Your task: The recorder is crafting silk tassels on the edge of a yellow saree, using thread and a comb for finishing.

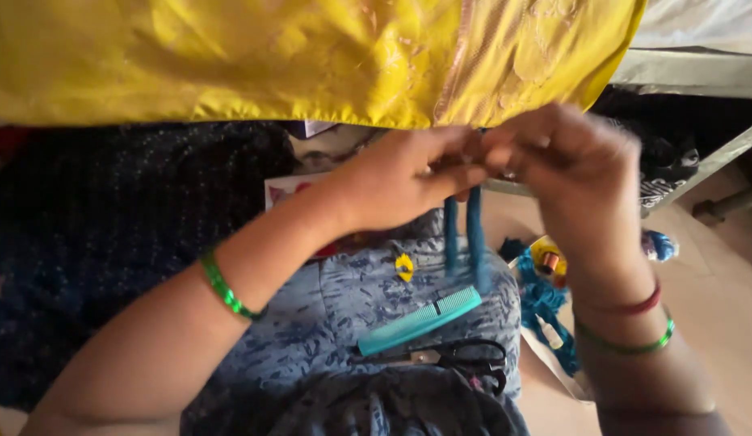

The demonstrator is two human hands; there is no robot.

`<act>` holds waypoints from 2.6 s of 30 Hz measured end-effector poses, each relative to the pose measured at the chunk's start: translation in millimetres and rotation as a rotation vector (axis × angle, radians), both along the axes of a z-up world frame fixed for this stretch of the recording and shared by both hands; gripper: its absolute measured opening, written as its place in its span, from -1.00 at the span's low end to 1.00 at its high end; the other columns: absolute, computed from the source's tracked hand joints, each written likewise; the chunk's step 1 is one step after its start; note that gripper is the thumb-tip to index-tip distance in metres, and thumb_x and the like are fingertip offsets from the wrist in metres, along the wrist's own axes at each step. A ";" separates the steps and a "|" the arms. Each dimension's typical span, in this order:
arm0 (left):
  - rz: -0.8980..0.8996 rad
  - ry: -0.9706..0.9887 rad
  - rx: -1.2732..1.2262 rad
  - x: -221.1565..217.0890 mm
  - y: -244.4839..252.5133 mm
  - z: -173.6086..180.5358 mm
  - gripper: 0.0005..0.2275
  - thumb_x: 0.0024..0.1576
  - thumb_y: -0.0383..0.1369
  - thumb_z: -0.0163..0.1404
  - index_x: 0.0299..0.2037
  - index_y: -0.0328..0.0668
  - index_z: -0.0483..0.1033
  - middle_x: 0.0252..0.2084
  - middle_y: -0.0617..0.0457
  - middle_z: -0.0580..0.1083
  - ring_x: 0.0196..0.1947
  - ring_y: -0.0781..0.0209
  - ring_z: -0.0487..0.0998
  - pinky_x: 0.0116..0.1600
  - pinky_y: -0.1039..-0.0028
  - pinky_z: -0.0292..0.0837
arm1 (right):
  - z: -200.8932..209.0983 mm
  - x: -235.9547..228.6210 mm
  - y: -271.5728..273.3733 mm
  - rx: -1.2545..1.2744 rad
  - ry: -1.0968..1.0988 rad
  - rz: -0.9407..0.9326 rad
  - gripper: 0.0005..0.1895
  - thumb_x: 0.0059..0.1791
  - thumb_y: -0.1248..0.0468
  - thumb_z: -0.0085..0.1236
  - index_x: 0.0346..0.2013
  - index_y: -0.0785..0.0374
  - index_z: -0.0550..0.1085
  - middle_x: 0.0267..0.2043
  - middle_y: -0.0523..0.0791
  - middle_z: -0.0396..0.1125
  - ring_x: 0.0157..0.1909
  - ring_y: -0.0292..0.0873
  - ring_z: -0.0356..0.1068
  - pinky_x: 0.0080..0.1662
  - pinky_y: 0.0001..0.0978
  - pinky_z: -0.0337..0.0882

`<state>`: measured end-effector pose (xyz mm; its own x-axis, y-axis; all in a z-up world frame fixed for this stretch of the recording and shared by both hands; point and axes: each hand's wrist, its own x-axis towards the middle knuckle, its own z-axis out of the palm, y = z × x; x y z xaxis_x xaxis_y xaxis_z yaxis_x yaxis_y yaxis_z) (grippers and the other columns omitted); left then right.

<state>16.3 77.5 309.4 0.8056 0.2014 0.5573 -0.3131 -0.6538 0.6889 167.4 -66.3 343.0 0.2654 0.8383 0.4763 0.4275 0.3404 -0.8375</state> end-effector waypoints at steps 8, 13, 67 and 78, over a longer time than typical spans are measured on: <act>-0.198 0.285 -0.212 9.6 0.2 -52.2 -0.76 0.38 -0.21 -0.16 -0.16 -0.14 0.52 -0.43 0.21 0.43 -0.50 0.40 0.40 -0.32 0.51 0.38 | 57.2 -15.4 -4.6 0.162 0.056 0.000 -0.82 0.11 0.54 -0.27 -0.08 0.33 0.30 -0.27 -0.09 0.38 -0.21 -0.14 0.60 -0.32 -0.42 0.59; -0.192 0.405 -0.400 8.3 -11.6 -110.0 -0.75 0.37 -0.21 -0.17 -0.19 -0.17 0.51 -0.52 0.18 0.37 -0.52 0.42 0.39 -0.36 0.54 0.35 | 70.7 8.7 -9.3 0.196 -0.064 -0.062 -0.87 0.28 0.42 -0.30 0.04 0.33 0.27 -0.25 -0.10 0.32 -0.31 -0.14 0.54 -0.29 -0.42 0.58; 0.022 0.069 -0.100 29.9 -27.0 -144.3 -0.81 0.35 -0.28 -0.08 -0.22 -0.21 0.49 -0.37 -0.05 0.50 -0.33 0.00 0.55 -0.16 0.28 0.44 | 8.3 51.0 -9.2 0.128 0.282 0.005 -0.91 0.27 0.38 -0.23 0.08 0.28 0.15 -0.28 0.05 0.39 -0.29 0.01 0.56 -0.43 -0.32 0.52; 0.245 -0.262 -0.619 38.6 41.4 -128.7 -0.68 0.14 -0.30 0.14 0.02 -0.34 0.49 0.03 -0.06 0.52 0.07 0.19 0.50 0.15 0.38 0.39 | -77.8 123.9 -0.4 -0.115 -0.585 -0.259 -0.63 -0.07 0.55 -0.07 -0.09 0.21 0.56 0.02 0.00 0.48 -0.04 -0.03 0.49 -0.14 -0.26 0.53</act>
<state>54.9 118.9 180.7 0.5518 0.7012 0.4514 -0.4132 -0.2402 0.8784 291.3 -66.7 265.3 0.1901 0.8360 0.5147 0.8802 0.0870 -0.4666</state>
